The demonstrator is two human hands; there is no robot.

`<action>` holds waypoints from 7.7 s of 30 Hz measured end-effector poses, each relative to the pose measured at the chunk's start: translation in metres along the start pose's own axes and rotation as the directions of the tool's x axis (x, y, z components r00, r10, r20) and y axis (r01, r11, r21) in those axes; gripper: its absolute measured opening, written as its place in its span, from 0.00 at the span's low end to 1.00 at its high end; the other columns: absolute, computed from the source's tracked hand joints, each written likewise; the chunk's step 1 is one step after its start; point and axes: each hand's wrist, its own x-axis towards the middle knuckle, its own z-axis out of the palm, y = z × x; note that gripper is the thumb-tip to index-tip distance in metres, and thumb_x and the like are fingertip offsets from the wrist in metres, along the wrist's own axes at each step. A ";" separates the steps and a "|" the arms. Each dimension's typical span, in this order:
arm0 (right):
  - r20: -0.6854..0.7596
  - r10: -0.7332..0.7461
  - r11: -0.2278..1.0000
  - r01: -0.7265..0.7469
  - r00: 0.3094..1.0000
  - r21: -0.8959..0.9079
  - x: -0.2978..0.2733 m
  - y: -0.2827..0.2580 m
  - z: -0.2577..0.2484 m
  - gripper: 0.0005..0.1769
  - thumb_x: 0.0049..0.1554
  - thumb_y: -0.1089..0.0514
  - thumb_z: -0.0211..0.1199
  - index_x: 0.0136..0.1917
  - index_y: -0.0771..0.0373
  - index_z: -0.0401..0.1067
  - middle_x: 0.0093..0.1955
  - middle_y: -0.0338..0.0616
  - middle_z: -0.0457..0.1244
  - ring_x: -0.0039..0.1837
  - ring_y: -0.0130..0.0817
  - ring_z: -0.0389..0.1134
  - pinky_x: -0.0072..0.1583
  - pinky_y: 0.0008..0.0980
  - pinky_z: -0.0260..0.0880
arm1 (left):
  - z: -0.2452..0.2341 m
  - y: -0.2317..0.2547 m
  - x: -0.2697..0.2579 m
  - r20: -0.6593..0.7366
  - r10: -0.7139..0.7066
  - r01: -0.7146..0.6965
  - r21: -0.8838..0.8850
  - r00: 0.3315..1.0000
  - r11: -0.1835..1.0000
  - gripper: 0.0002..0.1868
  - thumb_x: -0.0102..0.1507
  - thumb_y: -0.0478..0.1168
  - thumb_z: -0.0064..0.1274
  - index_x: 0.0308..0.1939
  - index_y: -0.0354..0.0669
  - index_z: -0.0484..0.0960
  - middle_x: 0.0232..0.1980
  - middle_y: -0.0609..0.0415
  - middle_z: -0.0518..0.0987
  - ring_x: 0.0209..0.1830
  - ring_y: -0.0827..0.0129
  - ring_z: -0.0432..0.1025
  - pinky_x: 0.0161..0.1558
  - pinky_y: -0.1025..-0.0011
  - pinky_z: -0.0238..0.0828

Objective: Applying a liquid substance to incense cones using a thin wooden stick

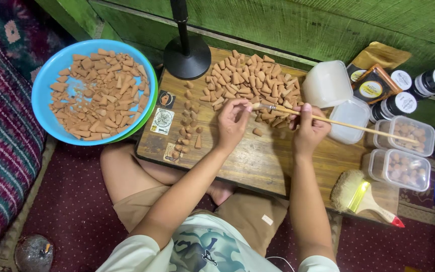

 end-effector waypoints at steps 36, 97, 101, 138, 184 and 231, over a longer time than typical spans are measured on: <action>-0.002 0.060 0.998 -0.060 0.998 -0.004 0.001 0.004 -0.002 0.16 0.68 0.61 0.60 0.42 0.74 0.76 0.27 0.54 0.64 0.23 0.28 0.60 0.28 0.26 0.62 | 0.001 0.014 0.001 -0.017 -0.002 0.003 0.066 1.000 0.998 0.08 0.65 0.24 0.53 0.44 0.39 0.82 0.46 0.50 0.84 0.47 0.67 0.80 0.48 0.73 0.80; -0.100 0.176 0.981 -0.166 0.979 0.100 0.014 0.022 -0.021 0.18 0.67 0.56 0.59 0.40 0.71 0.76 0.25 0.50 0.63 0.22 0.27 0.61 0.27 0.22 0.60 | -0.002 0.020 0.004 -0.060 -0.029 0.031 0.045 0.998 0.999 0.06 0.67 0.28 0.55 0.47 0.36 0.79 0.43 0.47 0.83 0.43 0.67 0.81 0.44 0.74 0.82; -0.033 0.124 0.990 -0.126 0.992 -0.069 0.006 0.007 -0.004 0.16 0.67 0.59 0.62 0.40 0.72 0.76 0.26 0.51 0.64 0.23 0.28 0.61 0.28 0.25 0.62 | 0.001 0.020 0.003 -0.067 -0.043 0.046 0.043 0.997 0.998 0.06 0.66 0.28 0.56 0.47 0.37 0.79 0.44 0.46 0.83 0.44 0.65 0.81 0.44 0.74 0.82; 0.057 0.272 0.957 -0.276 0.961 0.094 -0.068 -0.018 0.056 0.17 0.64 0.53 0.61 0.42 0.69 0.77 0.25 0.47 0.64 0.23 0.26 0.64 0.27 0.17 0.54 | -0.123 0.136 -0.004 0.073 0.285 -0.287 0.452 0.956 0.845 0.11 0.59 0.26 0.61 0.42 0.44 0.87 0.38 0.51 0.84 0.39 0.57 0.80 0.43 0.65 0.77; 0.074 0.349 0.926 -0.356 0.934 0.124 -0.094 -0.020 0.079 0.18 0.63 0.52 0.63 0.41 0.70 0.76 0.25 0.51 0.63 0.22 0.28 0.62 0.27 0.21 0.62 | -0.212 0.116 -0.013 0.152 0.045 -0.138 0.687 0.987 0.714 0.11 0.56 0.27 0.60 0.41 0.42 0.84 0.35 0.51 0.81 0.39 0.52 0.80 0.42 0.62 0.79; 0.017 0.210 0.977 -0.210 0.978 0.037 0.025 0.014 -0.013 0.16 0.69 0.56 0.56 0.45 0.69 0.76 0.29 0.48 0.65 0.24 0.25 0.63 0.27 0.22 0.63 | -0.006 0.015 0.027 0.319 -0.129 -0.297 0.940 0.939 0.165 0.16 0.45 0.34 0.63 0.37 0.45 0.82 0.44 0.52 0.72 0.50 0.55 0.66 0.46 0.55 0.60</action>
